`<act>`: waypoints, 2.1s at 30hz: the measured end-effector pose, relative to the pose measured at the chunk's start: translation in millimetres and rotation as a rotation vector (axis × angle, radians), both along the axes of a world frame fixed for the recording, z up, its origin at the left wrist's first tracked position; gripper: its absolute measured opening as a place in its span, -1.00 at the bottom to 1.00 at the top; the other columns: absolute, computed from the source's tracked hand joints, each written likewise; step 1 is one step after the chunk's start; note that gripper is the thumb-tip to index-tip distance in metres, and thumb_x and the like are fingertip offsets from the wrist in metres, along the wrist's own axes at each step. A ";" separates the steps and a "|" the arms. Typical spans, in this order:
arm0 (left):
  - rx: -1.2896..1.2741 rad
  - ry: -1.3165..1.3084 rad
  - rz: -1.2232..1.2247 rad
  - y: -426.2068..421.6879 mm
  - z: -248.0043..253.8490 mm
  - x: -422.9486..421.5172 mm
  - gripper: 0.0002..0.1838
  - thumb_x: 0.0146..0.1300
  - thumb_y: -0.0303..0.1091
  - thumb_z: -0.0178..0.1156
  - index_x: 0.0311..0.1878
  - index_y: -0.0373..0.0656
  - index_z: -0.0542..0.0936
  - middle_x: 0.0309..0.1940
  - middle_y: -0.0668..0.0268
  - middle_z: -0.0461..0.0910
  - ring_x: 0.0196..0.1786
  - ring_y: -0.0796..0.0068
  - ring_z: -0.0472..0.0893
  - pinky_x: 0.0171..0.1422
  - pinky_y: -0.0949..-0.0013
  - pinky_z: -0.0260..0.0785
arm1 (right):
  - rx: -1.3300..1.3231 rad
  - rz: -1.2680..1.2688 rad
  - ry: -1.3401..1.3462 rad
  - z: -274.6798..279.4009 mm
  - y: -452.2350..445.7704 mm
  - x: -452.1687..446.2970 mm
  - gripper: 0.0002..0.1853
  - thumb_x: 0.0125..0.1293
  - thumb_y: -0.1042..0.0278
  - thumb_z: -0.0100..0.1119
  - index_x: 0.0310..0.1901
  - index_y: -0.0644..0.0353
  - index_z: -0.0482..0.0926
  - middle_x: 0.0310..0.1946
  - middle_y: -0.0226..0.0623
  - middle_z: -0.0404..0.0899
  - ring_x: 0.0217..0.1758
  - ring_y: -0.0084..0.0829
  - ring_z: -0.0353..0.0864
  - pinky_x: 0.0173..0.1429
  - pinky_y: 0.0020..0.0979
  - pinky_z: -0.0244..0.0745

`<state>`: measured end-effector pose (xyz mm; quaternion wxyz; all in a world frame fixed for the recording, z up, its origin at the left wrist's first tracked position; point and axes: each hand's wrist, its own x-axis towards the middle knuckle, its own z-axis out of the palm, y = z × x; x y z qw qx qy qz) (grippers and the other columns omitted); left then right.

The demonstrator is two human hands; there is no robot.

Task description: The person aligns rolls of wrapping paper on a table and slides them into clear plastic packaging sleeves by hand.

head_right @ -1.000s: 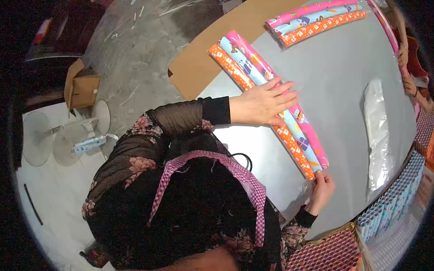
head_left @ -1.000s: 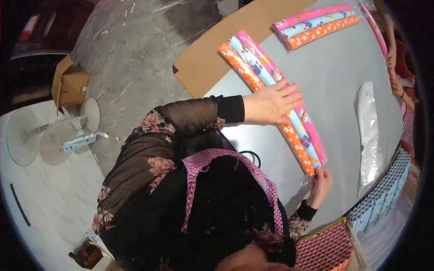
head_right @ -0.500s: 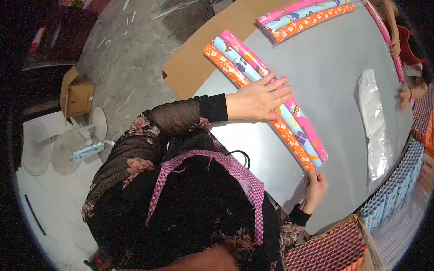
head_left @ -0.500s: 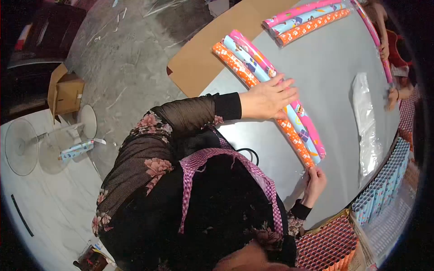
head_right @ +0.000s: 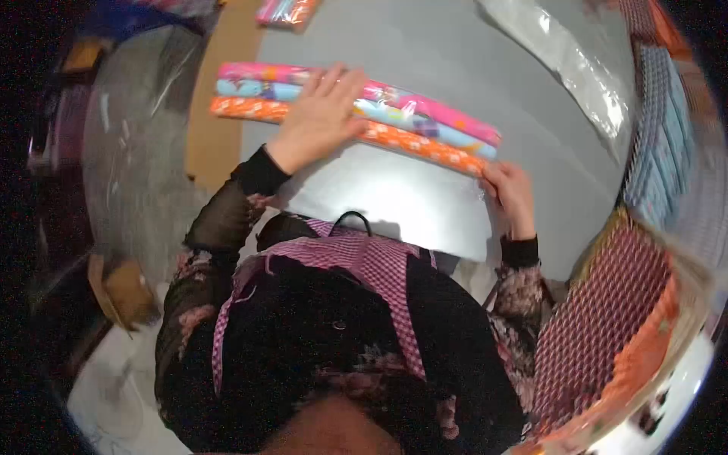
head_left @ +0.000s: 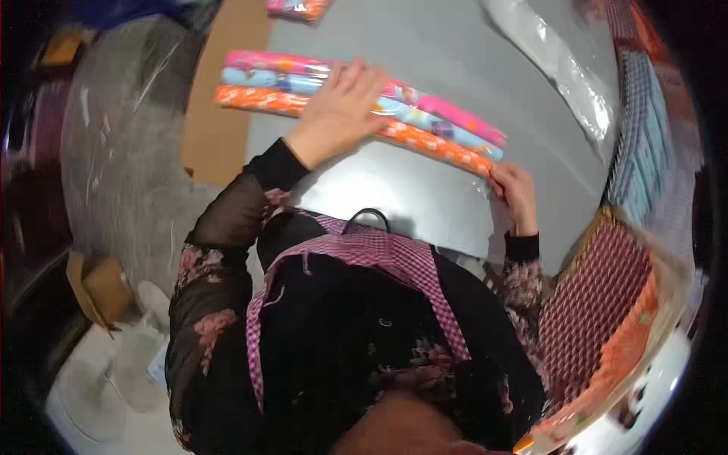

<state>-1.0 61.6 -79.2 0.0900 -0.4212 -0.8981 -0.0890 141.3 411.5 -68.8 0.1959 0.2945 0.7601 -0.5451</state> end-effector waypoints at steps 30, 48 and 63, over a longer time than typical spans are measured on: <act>0.027 0.055 0.006 -22.3 15.3 12.9 -0.15 0.23 0.29 0.12 0.44 -0.10 0.32 0.51 0.09 0.20 0.55 -0.05 0.15 0.56 -0.22 -0.10 | 0.735 0.809 0.444 7.0 21.4 -9.0 -0.77 0.24 0.41 0.09 -0.10 0.24 0.60 -0.40 0.03 0.63 -0.33 0.07 0.59 -0.26 -0.07 0.45; 0.252 -0.083 -0.186 -13.3 3.0 78.8 -0.15 0.12 0.20 0.21 0.39 -0.14 0.39 0.53 0.23 0.20 0.56 0.16 0.18 0.58 -0.17 -0.12 | -0.944 -0.193 -0.392 11.6 -30.4 94.6 -0.83 0.18 0.54 0.11 -0.18 0.27 0.47 -0.65 -0.40 0.38 -0.67 -0.54 0.28 -0.55 -0.46 0.22; 0.234 0.168 -0.243 -13.7 62.9 9.3 -0.31 0.22 0.10 0.27 0.28 -0.16 0.44 0.29 0.11 0.44 0.38 0.00 0.38 0.43 -0.07 0.19 | 0.758 0.660 0.418 6.2 9.5 63.8 -0.71 0.27 0.41 0.06 0.00 0.17 0.62 -0.39 -0.07 0.63 -0.35 -0.10 0.65 -0.29 -0.23 0.49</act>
